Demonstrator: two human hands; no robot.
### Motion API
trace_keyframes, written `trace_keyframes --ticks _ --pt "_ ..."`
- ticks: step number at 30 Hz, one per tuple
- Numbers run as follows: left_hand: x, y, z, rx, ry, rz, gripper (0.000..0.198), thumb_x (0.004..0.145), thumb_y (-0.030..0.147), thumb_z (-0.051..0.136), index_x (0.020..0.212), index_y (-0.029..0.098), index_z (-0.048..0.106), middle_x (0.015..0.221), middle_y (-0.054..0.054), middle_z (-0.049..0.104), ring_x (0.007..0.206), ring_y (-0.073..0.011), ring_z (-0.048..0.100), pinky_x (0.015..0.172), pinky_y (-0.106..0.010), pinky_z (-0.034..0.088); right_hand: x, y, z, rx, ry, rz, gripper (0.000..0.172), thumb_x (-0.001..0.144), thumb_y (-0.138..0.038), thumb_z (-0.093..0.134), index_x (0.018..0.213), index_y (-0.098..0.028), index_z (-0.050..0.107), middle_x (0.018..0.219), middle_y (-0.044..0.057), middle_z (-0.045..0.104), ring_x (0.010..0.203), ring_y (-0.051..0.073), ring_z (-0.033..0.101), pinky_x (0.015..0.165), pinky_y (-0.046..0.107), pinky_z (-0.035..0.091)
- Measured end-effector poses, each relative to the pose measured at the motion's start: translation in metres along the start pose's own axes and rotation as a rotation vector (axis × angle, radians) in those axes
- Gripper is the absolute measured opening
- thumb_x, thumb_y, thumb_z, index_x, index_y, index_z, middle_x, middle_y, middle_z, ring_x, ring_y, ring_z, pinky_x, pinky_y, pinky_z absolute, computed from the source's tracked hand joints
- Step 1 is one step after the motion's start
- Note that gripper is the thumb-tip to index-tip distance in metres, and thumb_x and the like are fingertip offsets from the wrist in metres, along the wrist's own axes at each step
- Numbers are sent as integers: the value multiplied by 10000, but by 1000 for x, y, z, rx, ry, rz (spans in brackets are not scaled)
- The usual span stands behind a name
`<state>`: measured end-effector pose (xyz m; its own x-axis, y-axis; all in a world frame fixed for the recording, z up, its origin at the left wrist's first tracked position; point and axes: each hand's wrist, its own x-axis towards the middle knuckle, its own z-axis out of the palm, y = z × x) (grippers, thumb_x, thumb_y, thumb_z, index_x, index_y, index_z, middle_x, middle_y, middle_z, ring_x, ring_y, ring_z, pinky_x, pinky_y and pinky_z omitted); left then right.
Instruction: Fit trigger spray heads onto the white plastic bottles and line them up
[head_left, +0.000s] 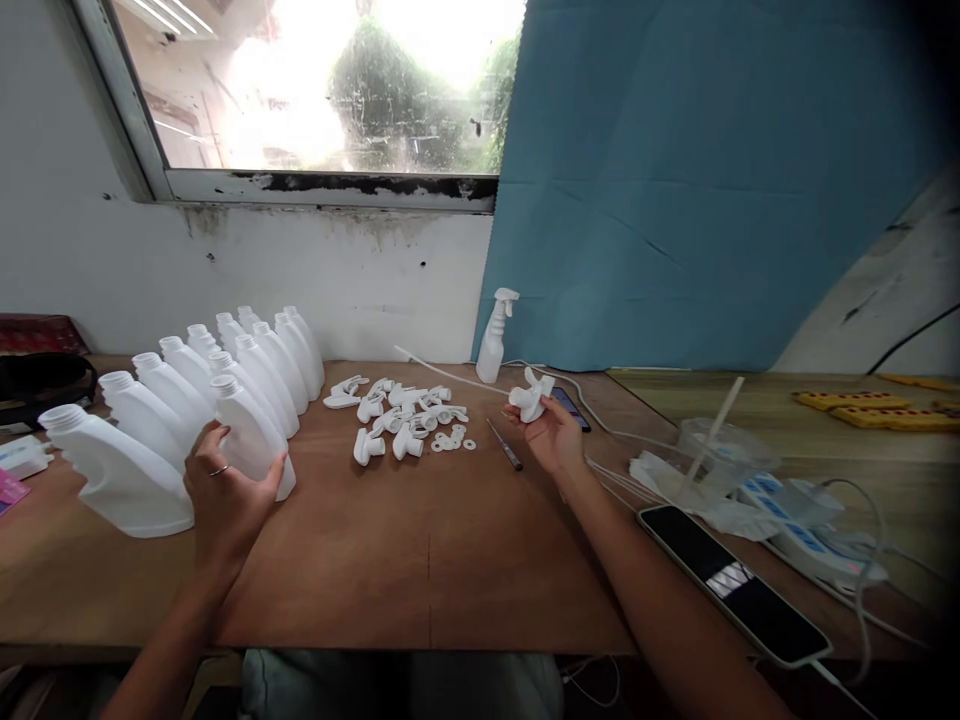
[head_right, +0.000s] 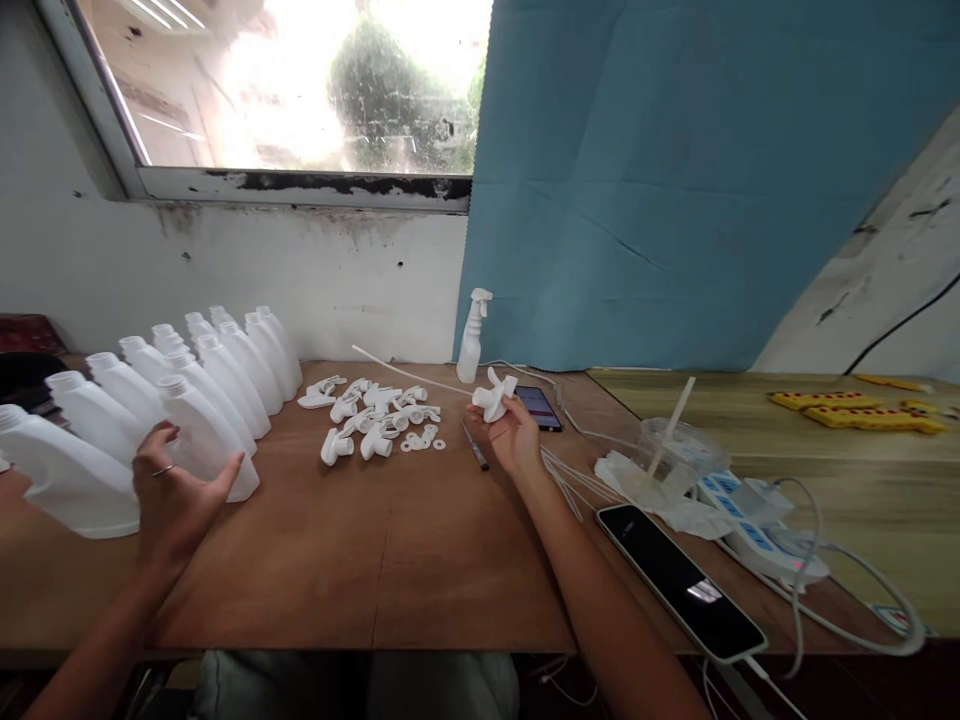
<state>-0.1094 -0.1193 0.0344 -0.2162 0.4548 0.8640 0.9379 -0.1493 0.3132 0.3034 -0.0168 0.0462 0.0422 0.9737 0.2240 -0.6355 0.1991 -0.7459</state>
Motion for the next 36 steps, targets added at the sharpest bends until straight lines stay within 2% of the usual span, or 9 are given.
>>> trace_keyframes --ticks 3,6,9,11,15,20,28,32,36 --pt "2 25 7 -94 -87 136 853 723 304 692 1409 157 208 1308 -184 429 1188 -332 449 983 -487 384 5 -3 -10 -12 46 5 157 724 -292 581 855 -207 569 881 46 713 668 171 673 602 318 560" --pt "13 53 25 -163 -211 307 890 734 286 664 1440 166 136 1317 -178 431 1165 -320 459 980 -476 372 9 -4 -19 -30 112 -22 141 711 -290 586 819 -203 560 797 40 706 581 154 640 532 294 540" --pt "26 73 49 -167 -328 461 790 757 310 627 1426 179 227 1277 -153 481 1184 -326 422 993 -473 341 11 -5 -28 -6 169 -50 136 710 -292 578 804 -198 556 715 25 687 537 142 610 487 267 516" --pt "31 79 63 -146 -384 534 694 781 333 596 1398 195 310 1253 -140 504 1209 -335 395 1026 -511 276 13 -8 -33 32 197 -65 134 707 -293 564 796 -193 562 668 14 668 514 131 588 474 255 505" --pt "29 78 79 -117 -405 558 629 802 297 553 1392 213 353 1250 -143 495 1252 -332 365 1064 -567 156 16 -14 -41 95 243 -117 137 700 -275 542 792 -177 566 643 11 647 499 120 563 454 242 486" --pt "20 64 79 -102 -427 543 668 774 279 583 1402 252 357 1284 -140 463 1283 -344 329 1063 -570 148 17 -15 -44 69 262 -174 118 701 -266 541 772 -173 551 637 7 632 507 119 564 441 234 474" --pt "17 58 80 -101 -449 574 697 756 257 591 1407 242 341 1292 -142 461 1274 -351 341 1056 -551 200 14 -6 -37 13 261 -163 150 697 -303 572 790 -193 532 631 -18 628 498 120 568 434 243 482" --pt "18 58 82 -207 -399 539 822 713 273 620 1422 142 225 1346 -189 411 1292 -340 335 1059 -509 267 12 -4 -34 -48 243 -168 197 694 -338 590 809 -197 514 624 -25 629 467 120 566 416 241 470" --pt "21 57 80 -254 -354 522 786 707 265 637 1375 142 244 1384 -198 363 1313 -333 317 1058 -503 299 11 -6 -33 -113 249 -241 231 657 -352 609 779 -208 476 611 -32 635 413 121 550 347 222 406"
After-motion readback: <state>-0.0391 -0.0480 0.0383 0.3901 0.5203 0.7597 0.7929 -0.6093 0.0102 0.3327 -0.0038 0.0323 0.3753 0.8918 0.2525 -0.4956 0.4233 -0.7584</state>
